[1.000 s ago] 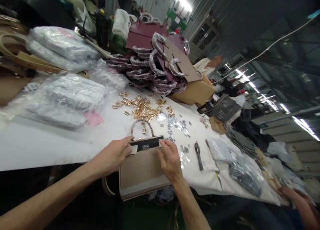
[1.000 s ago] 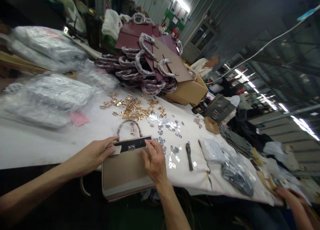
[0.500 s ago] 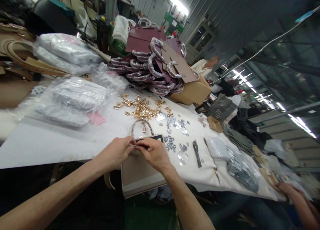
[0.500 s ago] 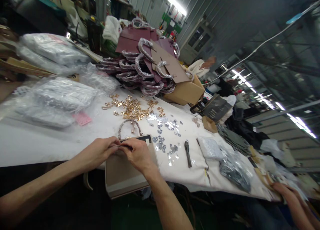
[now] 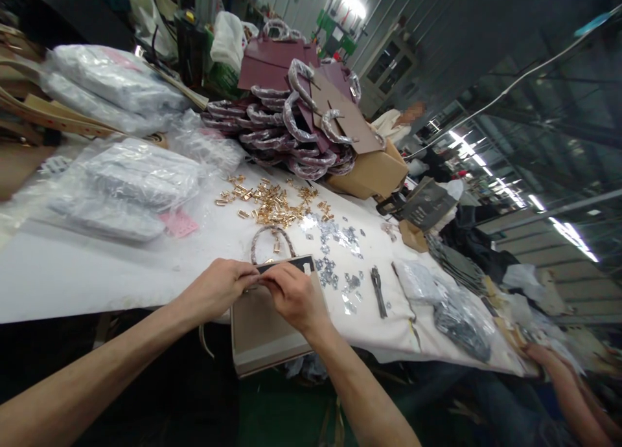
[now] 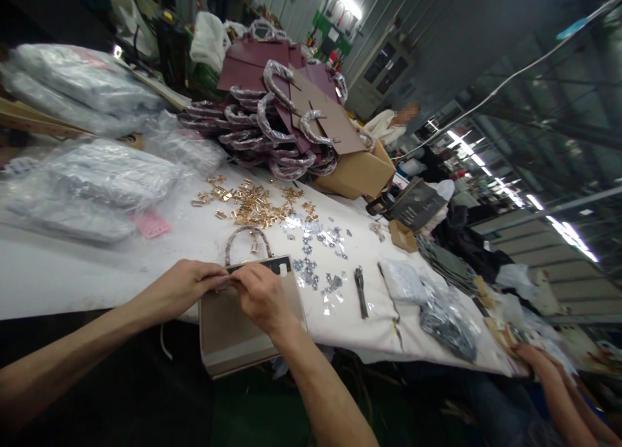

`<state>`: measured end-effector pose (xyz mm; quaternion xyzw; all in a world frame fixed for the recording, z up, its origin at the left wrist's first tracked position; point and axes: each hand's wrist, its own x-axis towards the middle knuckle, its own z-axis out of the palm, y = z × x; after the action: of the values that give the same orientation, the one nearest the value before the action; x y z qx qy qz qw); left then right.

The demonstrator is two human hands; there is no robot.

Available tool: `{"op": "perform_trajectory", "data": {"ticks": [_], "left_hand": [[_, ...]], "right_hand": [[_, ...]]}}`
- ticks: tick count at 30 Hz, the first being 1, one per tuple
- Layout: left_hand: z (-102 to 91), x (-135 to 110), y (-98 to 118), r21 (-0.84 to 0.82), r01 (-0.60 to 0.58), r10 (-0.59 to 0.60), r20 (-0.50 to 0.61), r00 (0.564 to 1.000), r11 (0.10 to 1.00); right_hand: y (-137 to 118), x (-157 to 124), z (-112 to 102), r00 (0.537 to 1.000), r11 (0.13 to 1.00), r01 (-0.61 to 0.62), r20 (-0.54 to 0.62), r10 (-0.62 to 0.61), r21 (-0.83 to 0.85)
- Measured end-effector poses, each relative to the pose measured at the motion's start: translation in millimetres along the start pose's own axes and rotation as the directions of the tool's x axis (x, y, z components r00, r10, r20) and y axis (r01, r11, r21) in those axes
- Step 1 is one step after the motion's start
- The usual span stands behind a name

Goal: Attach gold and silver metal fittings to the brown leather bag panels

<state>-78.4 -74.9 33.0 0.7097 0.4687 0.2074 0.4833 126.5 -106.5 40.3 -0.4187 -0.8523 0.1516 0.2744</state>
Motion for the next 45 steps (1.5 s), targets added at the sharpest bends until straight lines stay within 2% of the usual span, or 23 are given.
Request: {"op": "perform_trajectory", "data": {"ticks": [2,4,5,7,9,11,14,22,29,39,42,45], "left_hand": [[-1.4,1,-1,-0.033,0.039,-0.039,-0.011,0.999,0.999],[-1.6,3,-5,-0.126,0.073,-0.075,-0.014,0.997,0.989],[-1.2,3,-8,-0.204,0.086,-0.090,-0.009,0.996,0.975],[0.4,5,-13,-0.391,0.112,-0.121,0.002,0.993,0.914],[2.0,5,-17,-0.549,0.144,-0.164,0.013,0.986,0.823],[3.1,5,-18,-0.658,0.189,-0.232,0.022,0.972,0.729],[3.0,5,-17,-0.754,0.245,-0.329,0.040,0.943,0.609],[-1.9,6,-20,-0.835,0.297,-0.434,0.079,0.897,0.463],[-5.0,3,-24,-0.885,0.282,-0.483,0.075,0.872,0.371],[-4.4,3,-26,-0.886,0.286,-0.475,0.087,0.876,0.366],[-5.1,3,-26,-0.888,0.288,-0.475,0.092,0.875,0.359],[-5.5,3,-25,-0.890,0.291,-0.474,0.099,0.875,0.351]], "right_hand": [[-10,-17,4,0.984,0.983,0.175,0.041,-0.173,-0.046],[-20,-32,3,0.966,0.971,0.238,0.113,-0.234,-0.017],[-23,-36,2,0.975,0.981,0.191,0.115,-0.193,0.022],[-22,-36,-2,0.998,0.991,-0.015,0.059,0.007,0.134],[-15,-25,-3,0.980,0.946,-0.200,0.037,0.197,0.255],[-5,-9,0,0.964,0.910,-0.264,0.088,0.249,0.318],[4,11,6,0.966,0.919,-0.245,0.160,0.204,0.310],[6,26,12,0.930,0.919,-0.315,0.270,0.249,0.238],[8,24,24,0.930,0.907,-0.346,0.214,0.298,0.240],[0,18,38,0.940,0.926,-0.337,0.017,0.339,0.169],[-4,10,40,0.967,0.967,-0.246,-0.053,0.250,0.071],[-12,-6,43,0.993,0.990,-0.115,0.011,0.116,-0.080]]}}
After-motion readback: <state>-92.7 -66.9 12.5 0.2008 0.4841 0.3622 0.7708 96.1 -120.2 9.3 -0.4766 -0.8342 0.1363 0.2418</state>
